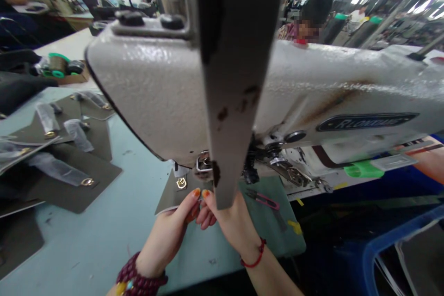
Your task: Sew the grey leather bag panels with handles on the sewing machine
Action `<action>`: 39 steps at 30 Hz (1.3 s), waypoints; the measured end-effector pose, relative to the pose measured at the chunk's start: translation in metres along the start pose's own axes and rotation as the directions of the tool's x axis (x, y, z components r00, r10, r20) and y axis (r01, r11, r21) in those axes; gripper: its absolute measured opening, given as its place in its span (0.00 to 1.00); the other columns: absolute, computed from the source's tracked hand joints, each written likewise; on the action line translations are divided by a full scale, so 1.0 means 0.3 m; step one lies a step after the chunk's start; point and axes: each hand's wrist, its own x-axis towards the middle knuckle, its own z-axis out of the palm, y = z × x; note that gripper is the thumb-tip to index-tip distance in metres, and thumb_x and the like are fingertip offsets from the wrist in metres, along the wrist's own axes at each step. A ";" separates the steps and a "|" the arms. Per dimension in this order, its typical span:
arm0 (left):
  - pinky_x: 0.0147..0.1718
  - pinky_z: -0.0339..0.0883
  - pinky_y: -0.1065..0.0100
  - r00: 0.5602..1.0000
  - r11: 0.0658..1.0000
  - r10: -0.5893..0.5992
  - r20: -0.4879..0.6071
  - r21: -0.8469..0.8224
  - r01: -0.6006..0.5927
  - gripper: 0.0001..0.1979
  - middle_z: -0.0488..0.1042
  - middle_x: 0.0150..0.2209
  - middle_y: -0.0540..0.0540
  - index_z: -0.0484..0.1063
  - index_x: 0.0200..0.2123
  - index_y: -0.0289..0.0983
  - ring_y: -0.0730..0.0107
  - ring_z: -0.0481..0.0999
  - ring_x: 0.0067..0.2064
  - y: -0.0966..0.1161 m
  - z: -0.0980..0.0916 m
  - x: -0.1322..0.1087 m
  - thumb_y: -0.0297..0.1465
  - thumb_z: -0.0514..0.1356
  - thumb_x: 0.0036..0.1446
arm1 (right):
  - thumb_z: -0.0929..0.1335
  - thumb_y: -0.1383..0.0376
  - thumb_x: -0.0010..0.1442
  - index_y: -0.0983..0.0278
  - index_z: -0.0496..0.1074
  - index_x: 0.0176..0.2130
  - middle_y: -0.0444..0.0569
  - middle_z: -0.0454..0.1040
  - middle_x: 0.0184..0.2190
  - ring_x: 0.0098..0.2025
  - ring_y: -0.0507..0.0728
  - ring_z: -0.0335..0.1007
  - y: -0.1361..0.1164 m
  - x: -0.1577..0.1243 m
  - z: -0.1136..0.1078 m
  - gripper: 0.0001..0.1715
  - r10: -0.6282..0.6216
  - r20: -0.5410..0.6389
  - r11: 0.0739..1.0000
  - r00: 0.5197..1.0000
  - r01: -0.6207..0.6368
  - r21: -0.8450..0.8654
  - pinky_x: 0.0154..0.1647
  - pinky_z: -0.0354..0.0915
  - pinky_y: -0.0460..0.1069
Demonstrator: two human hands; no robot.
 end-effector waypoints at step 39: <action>0.20 0.51 0.69 0.947 0.979 0.166 -0.274 0.158 -0.126 0.24 0.60 0.16 0.54 0.64 0.17 0.39 0.75 0.55 0.19 0.002 0.064 0.060 0.51 0.64 0.49 | 0.64 0.45 0.65 0.67 0.70 0.33 0.49 0.76 0.20 0.17 0.49 0.69 0.053 -0.065 0.030 0.28 0.046 0.111 0.996 0.993 -0.055 0.077 0.19 0.57 0.41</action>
